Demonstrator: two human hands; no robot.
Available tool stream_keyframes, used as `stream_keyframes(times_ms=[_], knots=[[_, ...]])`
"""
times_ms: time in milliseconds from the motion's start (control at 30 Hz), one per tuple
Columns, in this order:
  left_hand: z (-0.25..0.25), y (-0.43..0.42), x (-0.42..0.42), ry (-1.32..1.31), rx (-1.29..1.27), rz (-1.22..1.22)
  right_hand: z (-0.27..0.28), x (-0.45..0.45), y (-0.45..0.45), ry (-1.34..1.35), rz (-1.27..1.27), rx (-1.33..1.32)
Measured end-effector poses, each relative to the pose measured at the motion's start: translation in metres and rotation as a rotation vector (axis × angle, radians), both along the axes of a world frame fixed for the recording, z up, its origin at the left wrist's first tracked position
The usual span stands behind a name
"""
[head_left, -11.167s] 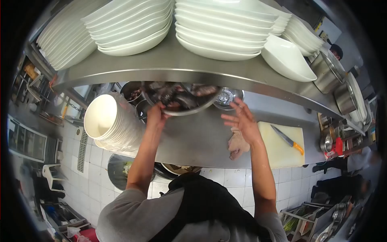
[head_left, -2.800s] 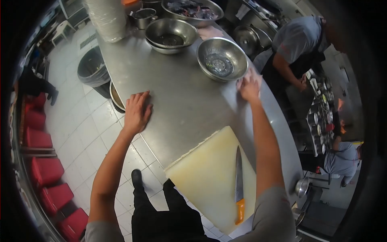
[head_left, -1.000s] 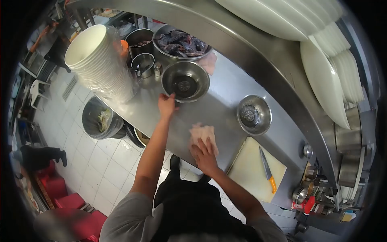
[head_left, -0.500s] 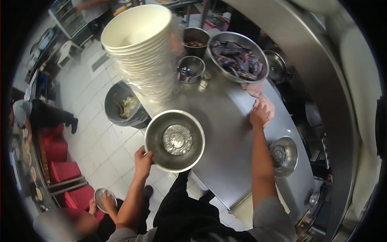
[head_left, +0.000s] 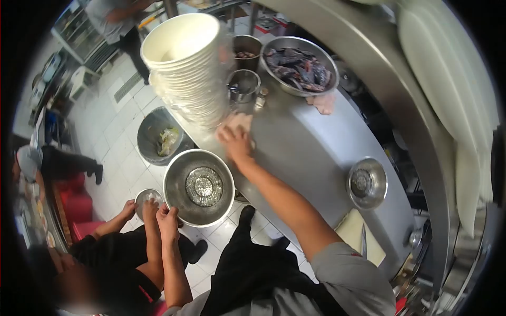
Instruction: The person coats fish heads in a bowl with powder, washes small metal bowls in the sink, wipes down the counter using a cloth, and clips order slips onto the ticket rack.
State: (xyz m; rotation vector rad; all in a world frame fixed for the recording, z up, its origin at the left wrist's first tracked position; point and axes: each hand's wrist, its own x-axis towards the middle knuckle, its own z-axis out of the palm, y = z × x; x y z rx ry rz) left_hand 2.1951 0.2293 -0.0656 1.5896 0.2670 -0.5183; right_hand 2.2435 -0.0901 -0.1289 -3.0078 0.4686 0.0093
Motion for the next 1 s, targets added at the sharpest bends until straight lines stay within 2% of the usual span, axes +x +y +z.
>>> stream_keyframes(times_ms=[67, 133, 200, 267, 333, 433, 567, 667, 733, 800, 833, 900, 933, 1000], knots=[[0.018, -0.016, 0.006, -0.071, -0.017, -0.062, 0.008, -0.036, 0.007, -0.116, 0.294, 0.116], [0.026, -0.043, 0.013, -0.138, -0.048, -0.109, 0.055, -0.096, 0.010, -0.234, 0.105, 0.605], [0.025, -0.076, 0.025, -0.116, -0.067, -0.196, 0.025, -0.148, 0.013, -0.331, 0.017, 0.604], [0.026, -0.125, 0.030, -0.072, -0.089, -0.335, 0.011, -0.221, 0.015, -0.197, 0.128, 0.278], [0.023, -0.178, 0.033, -0.091, -0.040, -0.524, 0.041, -0.275, 0.025, -0.167, -0.063, 0.404], [-0.001, -0.265, 0.020, 0.018, -0.164, -0.532, 0.052, -0.343, 0.038, -0.100, -0.253, 0.385], [-0.019, -0.363, -0.010, 0.060, -0.279, -0.574, 0.056, -0.381, 0.048, -0.155, -0.402, 0.328], [-0.025, -0.403, -0.032, 0.128, -0.395, -0.566, 0.048, -0.381, 0.052, -0.240, -0.447, 0.354], [-0.043, -0.412, -0.035, 0.192, -0.470, -0.654, 0.042, -0.382, 0.049, -0.291, -0.549, 0.349], [-0.061, -0.414, -0.036, 0.220, -0.577, -0.671, 0.029, -0.392, 0.036, -0.492, -0.337, 0.371], [-0.068, -0.402, -0.043, 0.193, -0.612, -0.646, 0.031, -0.399, 0.034, -0.510, -0.397, 0.355], [-0.053, -0.381, -0.065, 0.074, -0.267, -0.610, 0.042, -0.415, 0.031, -0.828, -0.682, 1.231], [-0.056, -0.366, -0.080, 0.031, -0.271, -0.625, 0.047, -0.421, 0.030, -0.870, -0.730, 1.195], [-0.033, -0.328, -0.133, -0.025, -0.272, -0.783, 0.057, -0.432, 0.029, -0.951, -0.923, 1.349]])
